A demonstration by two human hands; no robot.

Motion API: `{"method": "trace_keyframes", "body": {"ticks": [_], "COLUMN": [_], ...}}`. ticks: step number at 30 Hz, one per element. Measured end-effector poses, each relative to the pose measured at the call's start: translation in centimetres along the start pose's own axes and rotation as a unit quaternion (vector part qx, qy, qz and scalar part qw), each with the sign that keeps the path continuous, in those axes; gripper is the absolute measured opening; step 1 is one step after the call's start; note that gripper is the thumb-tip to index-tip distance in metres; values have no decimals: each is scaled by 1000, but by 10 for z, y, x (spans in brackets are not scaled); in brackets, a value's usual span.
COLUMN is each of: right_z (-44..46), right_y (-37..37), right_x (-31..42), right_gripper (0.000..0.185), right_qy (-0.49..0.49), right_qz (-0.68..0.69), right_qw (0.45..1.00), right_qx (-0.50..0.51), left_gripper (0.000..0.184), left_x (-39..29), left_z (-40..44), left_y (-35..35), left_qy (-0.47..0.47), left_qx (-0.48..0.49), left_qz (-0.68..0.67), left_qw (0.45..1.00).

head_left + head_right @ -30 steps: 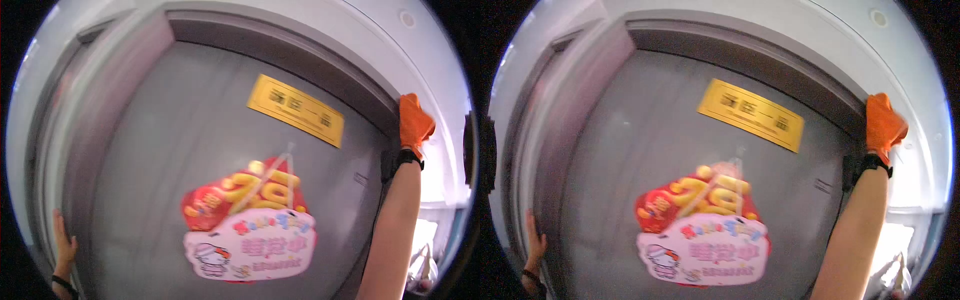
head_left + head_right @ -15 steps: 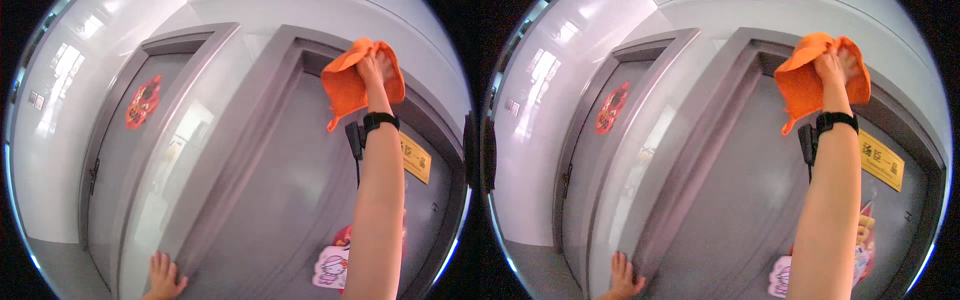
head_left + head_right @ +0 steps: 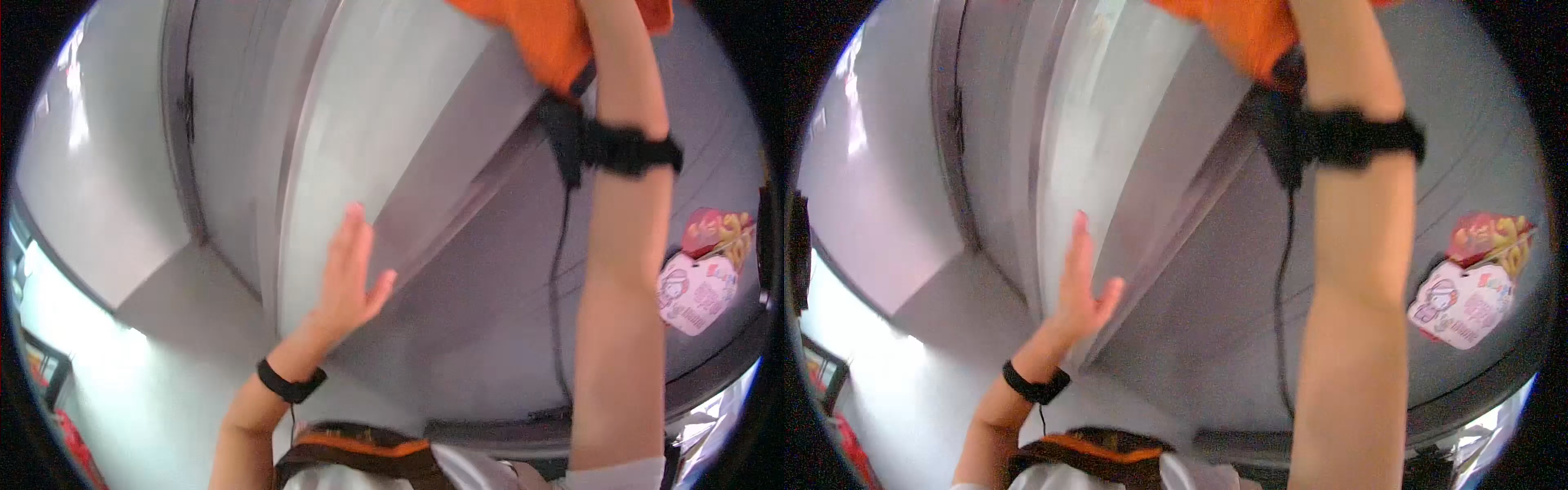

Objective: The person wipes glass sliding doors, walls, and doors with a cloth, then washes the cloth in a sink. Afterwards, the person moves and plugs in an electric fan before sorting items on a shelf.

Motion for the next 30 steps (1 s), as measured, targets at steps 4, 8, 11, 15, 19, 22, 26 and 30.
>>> {"method": "trace_keyframes", "body": {"ticks": [4,8,11,15,19,22,26,30], "right_z": [-177,-378,-508,-585,-598,-492,-319,-288], "right_y": [6,22,30,41,50,26,-13,19], "right_x": [80,149,198,200,172,138,51,54], "right_gripper": [47,59,50,47,37,33,38,47], "right_qy": [1,-12,107,128,7,-68,113,64], "right_qz": [-9,89,192,242,455,566,276,0], "right_qw": [998,958,909,870,767,745,952,994], "right_qx": [61,271,354,410,452,346,65,92], "left_gripper": [72,74,76,76,74,73,73,73], "left_x": [31,36,1,-72,-115,-112,-97,-132], "left_z": [-94,-240,-325,-387,-397,-396,-405,-437], "left_y": [85,165,213,207,166,145,112,107], "left_qy": [103,264,378,435,444,430,421,415], "left_qx": [23,81,142,212,283,367,421,485], "left_qz": [102,213,280,306,256,211,215,162], "left_qw": [989,937,871,820,811,798,774,752]}}
Point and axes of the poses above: each hand's wrist, its own z-axis towards the middle knuckle, its own y-axis out of the back of the hand, x = y × z, the point moved 4 cm from there along z, towards the middle knuckle, and after that the axes turned 14 degrees about z, right-handed, at the moved point
